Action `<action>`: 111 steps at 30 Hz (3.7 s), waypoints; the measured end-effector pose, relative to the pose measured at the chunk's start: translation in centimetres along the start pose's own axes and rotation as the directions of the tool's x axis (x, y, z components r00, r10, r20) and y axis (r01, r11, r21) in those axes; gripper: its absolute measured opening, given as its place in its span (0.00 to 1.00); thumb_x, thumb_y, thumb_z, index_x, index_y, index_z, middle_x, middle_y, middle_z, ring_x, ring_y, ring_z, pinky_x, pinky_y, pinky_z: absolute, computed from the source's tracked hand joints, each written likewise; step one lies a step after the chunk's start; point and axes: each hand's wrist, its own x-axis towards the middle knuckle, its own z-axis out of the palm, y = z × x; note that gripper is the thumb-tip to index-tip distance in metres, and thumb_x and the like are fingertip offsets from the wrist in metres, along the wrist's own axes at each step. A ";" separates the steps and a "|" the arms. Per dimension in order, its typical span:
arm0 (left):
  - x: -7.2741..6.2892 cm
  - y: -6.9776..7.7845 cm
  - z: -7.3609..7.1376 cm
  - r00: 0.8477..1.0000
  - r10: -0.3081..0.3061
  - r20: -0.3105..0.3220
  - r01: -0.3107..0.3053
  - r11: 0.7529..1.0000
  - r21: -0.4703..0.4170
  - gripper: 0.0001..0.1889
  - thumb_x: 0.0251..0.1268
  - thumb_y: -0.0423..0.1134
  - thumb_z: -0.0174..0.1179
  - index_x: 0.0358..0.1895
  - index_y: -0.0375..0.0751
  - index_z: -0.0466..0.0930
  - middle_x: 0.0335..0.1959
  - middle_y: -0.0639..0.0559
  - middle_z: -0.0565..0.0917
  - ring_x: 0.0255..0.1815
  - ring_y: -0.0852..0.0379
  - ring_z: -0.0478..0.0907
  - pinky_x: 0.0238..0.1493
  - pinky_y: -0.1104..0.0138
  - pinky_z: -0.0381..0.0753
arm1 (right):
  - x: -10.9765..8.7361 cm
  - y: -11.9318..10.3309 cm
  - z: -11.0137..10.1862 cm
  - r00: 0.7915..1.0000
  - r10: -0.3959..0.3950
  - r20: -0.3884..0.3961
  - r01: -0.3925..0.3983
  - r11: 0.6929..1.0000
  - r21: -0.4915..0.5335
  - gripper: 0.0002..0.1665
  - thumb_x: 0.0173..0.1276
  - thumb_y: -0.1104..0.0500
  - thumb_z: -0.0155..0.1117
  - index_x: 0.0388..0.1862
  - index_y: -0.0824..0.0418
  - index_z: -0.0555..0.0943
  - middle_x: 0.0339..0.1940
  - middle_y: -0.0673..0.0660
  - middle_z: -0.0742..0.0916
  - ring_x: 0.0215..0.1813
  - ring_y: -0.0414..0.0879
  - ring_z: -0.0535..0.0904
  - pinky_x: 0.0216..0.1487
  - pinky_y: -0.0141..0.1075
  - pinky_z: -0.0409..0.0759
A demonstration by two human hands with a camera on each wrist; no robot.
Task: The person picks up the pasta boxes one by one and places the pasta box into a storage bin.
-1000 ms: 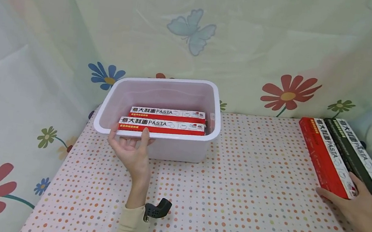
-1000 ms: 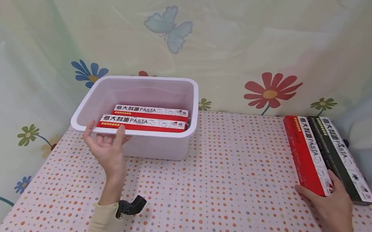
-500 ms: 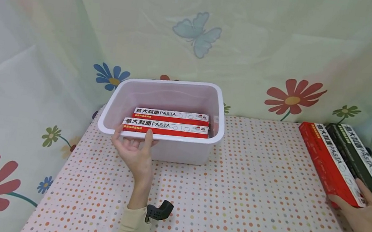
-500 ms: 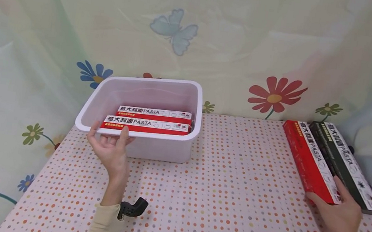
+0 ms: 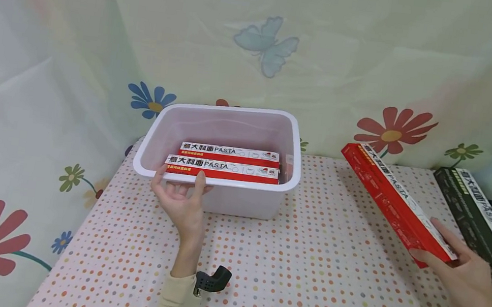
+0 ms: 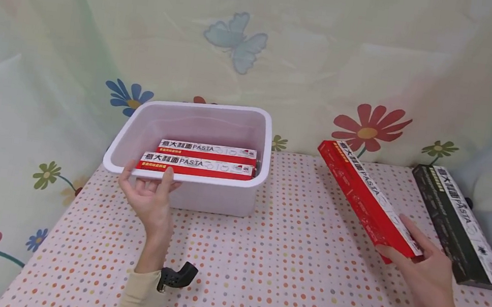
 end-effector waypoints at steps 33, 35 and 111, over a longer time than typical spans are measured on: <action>0.1 -0.2 -0.1 0.999 0.035 0.012 -0.035 0.999 0.006 0.41 0.67 0.23 0.66 0.75 0.30 0.49 0.72 0.35 0.71 0.59 0.21 0.77 0.41 0.59 0.95 | 4.8 -28.8 11.9 0.581 -0.504 0.640 0.672 0.740 -0.027 0.45 0.59 0.63 0.75 0.78 0.59 0.72 0.61 0.62 0.85 0.55 0.56 0.81 0.44 0.38 0.91; 0.1 -0.2 -0.2 0.999 0.038 0.019 -0.038 0.999 0.003 0.41 0.68 0.23 0.66 0.75 0.30 0.48 0.72 0.35 0.71 0.60 0.20 0.76 0.42 0.59 0.95 | 5.2 -29.2 12.8 0.569 -0.494 0.657 0.690 0.721 -0.056 0.45 0.59 0.65 0.74 0.77 0.59 0.73 0.61 0.62 0.86 0.55 0.54 0.80 0.43 0.37 0.89; 0.5 -0.7 -0.6 1.000 0.016 0.018 -0.017 1.000 0.012 0.39 0.66 0.22 0.67 0.74 0.33 0.52 0.70 0.38 0.73 0.58 0.24 0.78 0.42 0.57 0.95 | 8.9 -32.3 16.2 0.419 -0.442 0.793 0.633 0.769 0.094 0.38 0.64 0.66 0.74 0.73 0.66 0.76 0.72 0.64 0.80 0.74 0.60 0.75 0.78 0.53 0.74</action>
